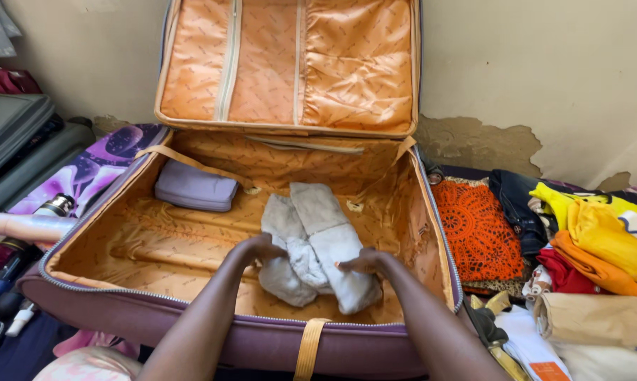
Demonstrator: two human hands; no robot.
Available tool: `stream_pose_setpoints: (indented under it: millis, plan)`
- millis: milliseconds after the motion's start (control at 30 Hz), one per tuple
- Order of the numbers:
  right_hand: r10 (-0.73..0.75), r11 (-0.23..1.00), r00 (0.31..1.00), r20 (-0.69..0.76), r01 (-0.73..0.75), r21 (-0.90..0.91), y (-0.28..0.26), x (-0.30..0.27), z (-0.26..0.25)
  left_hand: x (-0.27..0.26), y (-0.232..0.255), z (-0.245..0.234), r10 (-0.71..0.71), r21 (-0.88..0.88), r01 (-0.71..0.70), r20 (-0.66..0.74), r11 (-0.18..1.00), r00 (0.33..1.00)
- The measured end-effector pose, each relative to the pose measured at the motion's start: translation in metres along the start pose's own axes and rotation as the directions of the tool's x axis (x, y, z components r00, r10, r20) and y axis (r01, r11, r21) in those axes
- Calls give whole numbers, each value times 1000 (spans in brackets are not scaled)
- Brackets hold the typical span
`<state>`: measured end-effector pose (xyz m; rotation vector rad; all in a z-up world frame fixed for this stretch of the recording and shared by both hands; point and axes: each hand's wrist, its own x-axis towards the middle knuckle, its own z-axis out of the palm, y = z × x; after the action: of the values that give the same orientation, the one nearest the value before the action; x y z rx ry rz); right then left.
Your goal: The person folds various clothing items and places them into an open suitcase. Items handled include a light purple cloth, a white towel, a beige cloth, and several colorful shirts. The person folds each item by hand and arranges them neatly inside the suitcase.
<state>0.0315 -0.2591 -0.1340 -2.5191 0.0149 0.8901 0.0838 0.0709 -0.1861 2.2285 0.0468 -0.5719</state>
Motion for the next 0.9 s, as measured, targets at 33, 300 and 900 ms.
stream_pose_setpoints:
  millis: [33,300,900]
  plan:
    - [-24,997,999,-38,27,73,-4,-5,-3,-3,3,-5,18,-6,-18,1,1000,1000]
    - [-114,436,940,-321,337,835,-61,-62,-38,-74,63,-33,73,-608,-160,-165,778,984]
    - [-499,679,824,-270,178,-713,-84,-82,13,-75,42,-7,100,570,-91,15,817,995]
